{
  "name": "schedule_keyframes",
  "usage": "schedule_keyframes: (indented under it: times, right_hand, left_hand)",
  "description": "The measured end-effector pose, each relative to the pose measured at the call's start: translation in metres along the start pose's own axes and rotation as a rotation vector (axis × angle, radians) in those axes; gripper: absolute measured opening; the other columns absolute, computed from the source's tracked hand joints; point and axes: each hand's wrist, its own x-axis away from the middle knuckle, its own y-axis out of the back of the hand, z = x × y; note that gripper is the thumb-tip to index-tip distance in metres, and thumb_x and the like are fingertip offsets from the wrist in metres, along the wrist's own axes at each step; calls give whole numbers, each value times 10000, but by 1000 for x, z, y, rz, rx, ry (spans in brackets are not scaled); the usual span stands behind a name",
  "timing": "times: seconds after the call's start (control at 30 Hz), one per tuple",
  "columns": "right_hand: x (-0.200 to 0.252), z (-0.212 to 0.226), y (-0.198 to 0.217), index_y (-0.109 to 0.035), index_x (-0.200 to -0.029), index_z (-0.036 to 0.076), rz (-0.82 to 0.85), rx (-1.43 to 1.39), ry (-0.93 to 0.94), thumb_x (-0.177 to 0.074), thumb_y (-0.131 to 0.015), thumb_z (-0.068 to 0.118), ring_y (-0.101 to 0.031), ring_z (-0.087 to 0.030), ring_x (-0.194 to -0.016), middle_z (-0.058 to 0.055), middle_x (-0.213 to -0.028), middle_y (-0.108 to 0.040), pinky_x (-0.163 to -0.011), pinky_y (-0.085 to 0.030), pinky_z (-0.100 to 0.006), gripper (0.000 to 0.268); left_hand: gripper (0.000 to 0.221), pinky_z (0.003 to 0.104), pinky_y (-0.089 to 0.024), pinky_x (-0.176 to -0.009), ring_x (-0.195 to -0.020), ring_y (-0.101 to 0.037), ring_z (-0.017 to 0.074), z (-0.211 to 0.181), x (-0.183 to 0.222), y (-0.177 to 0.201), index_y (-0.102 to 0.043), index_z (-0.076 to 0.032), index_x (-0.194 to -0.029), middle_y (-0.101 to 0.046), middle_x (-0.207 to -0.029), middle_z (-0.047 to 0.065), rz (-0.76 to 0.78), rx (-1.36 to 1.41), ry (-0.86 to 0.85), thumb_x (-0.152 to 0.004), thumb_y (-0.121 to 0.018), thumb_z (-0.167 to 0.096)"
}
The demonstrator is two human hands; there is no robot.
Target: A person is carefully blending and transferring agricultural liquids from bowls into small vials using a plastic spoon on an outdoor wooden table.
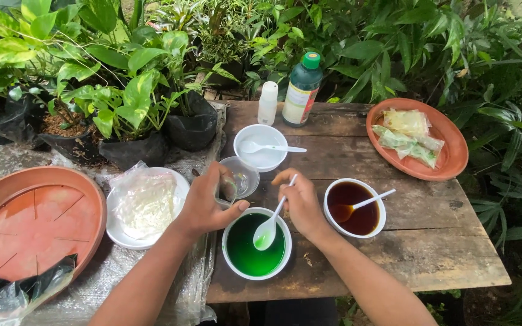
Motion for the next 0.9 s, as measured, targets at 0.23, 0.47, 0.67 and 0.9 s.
schedule_keyframes:
  times: [0.23, 0.47, 0.67, 0.9]
  right_hand:
    - [6, 22, 0, -708, -983, 25, 57, 75, -50, -928, -465, 80, -475, -167, -421, -56, -455, -488, -501, -415, -287, 256]
    - [5, 19, 0, -698, -1003, 19, 88, 65, -59, -958, -460, 80, -523, -170, -424, -58, -469, -503, -511, -450, -289, 249]
    - [3, 22, 2, -698, -1023, 13, 81, 76, -78, -966, -462, 102, -543, -179, -452, -62, -495, -514, -519, -466, -303, 259]
    - [4, 24, 1, -703, -1003, 14, 80, 103, -74, -959, -488, 104, -571, -205, -458, -83, -489, -551, -506, -474, -324, 238]
  left_hand:
    - [505, 343, -553, -513, -544, -706, 251, -3, -3, 1, -518, -80, -887, -668, -648, 111, 8, 29, -34, -784, -834, -461]
    - [495, 347, -550, -509, -539, -700, 243, -5, -4, 1, -519, -75, -881, -672, -657, 119, 4, 41, -34, -781, -837, -441]
    - [479, 349, -549, -501, -530, -688, 234, -7, -6, 1, -520, -74, -882, -662, -653, 117, 11, 60, -45, -785, -827, -429]
    - [469, 342, -542, -479, -514, -686, 237, -8, -6, 2, -512, -77, -875, -659, -630, 111, 0, 56, -52, -791, -826, -416]
